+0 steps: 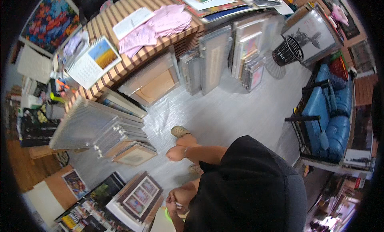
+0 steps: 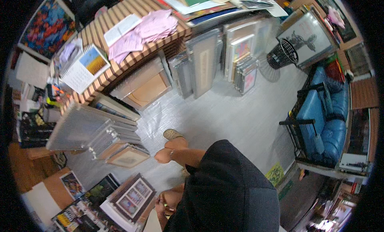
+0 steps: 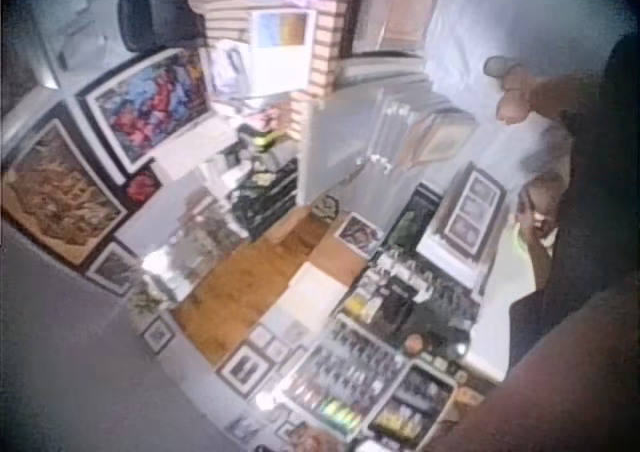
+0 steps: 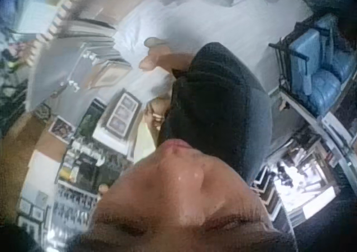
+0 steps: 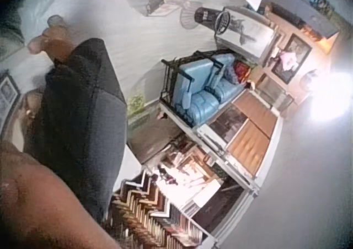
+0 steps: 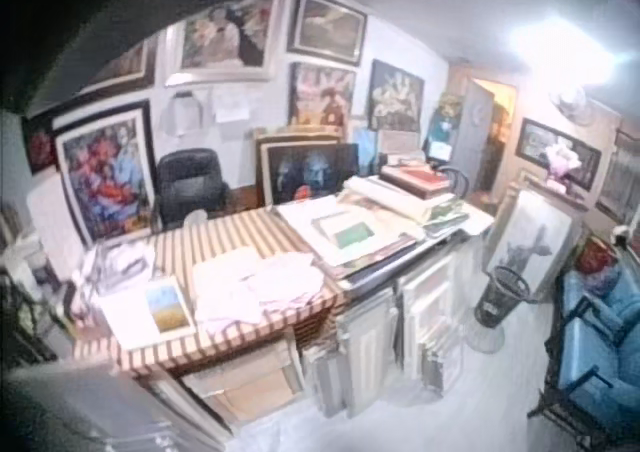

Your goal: The person walks through a cluttered shop, picks up a framed picture, and places it on a table outside. They then return inside, kneel on the floor, and wrap several picture frames with bubble wrap, stacking them in piles.

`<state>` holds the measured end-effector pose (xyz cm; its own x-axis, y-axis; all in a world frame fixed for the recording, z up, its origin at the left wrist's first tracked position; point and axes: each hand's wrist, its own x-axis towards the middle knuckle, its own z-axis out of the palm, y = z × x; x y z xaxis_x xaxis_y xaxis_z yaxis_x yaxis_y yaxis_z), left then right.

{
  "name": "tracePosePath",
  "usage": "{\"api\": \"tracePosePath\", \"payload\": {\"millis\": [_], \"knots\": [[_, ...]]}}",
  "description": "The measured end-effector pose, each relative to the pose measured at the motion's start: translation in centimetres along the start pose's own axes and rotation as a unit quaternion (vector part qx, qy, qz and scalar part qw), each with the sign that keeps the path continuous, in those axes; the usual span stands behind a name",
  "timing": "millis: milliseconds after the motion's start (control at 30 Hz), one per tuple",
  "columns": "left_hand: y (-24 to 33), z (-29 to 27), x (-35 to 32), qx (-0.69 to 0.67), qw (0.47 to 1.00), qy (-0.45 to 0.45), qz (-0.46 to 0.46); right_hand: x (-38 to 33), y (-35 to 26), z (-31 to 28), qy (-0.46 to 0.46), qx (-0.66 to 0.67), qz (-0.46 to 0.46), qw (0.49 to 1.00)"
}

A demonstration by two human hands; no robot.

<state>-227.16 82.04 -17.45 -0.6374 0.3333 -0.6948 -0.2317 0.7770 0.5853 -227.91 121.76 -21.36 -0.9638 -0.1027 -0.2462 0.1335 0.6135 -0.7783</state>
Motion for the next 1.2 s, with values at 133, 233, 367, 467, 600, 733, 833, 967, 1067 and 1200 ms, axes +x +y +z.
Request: {"api": "tracePosePath", "payload": {"millis": [133, 233, 367, 467, 600, 733, 833, 967, 1067, 1200], "knots": [[13.6, -0.3, -8.5, -0.131, 0.982, -0.091, -0.101, -14.0, -6.6, -5.6, 0.311, 0.097, 0.188, 0.926], [16.5, 0.7, -10.3, -0.042, 0.988, -0.143, -0.029, -26.5, -4.6, -5.5, 0.317, 0.131, 0.292, 0.893], [15.9, 1.8, -10.8, 0.022, 0.985, -0.168, -0.031, -45.4, -0.9, -1.7, 0.286, 0.092, 0.482, 0.823], [14.9, 1.9, -10.4, 0.029, 0.984, -0.158, -0.079, -58.1, -1.4, 1.1, 0.263, 0.184, 0.617, 0.718], [14.9, 5.9, -10.3, 0.101, 0.976, -0.193, 0.015, -68.8, -0.5, 9.2, 0.266, 0.275, 0.68, 0.625], [16.0, 12.2, -9.9, 0.403, 0.716, -0.232, 0.521, -71.7, 0.6, 11.0, 0.288, 0.367, 0.61, 0.641], [21.6, 23.6, -9.5, 0.451, 0.816, -0.288, 0.219, -77.6, 4.7, 11.6, 0.348, 0.345, 0.563, 0.666], [38.2, 40.8, -10.3, 0.377, 0.856, -0.294, 0.196, -83.0, 5.3, 2.9, 0.448, 0.471, 0.557, 0.517], [54.4, 55.5, -15.7, 0.309, 0.862, -0.296, 0.272, -90.8, 10.3, 0.6, 0.525, 0.411, 0.549, 0.504], [64.6, 64.5, -17.1, 0.226, 0.855, -0.348, 0.313, -97.1, 16.0, -6.6, 0.565, 0.329, 0.552, 0.516]]}}
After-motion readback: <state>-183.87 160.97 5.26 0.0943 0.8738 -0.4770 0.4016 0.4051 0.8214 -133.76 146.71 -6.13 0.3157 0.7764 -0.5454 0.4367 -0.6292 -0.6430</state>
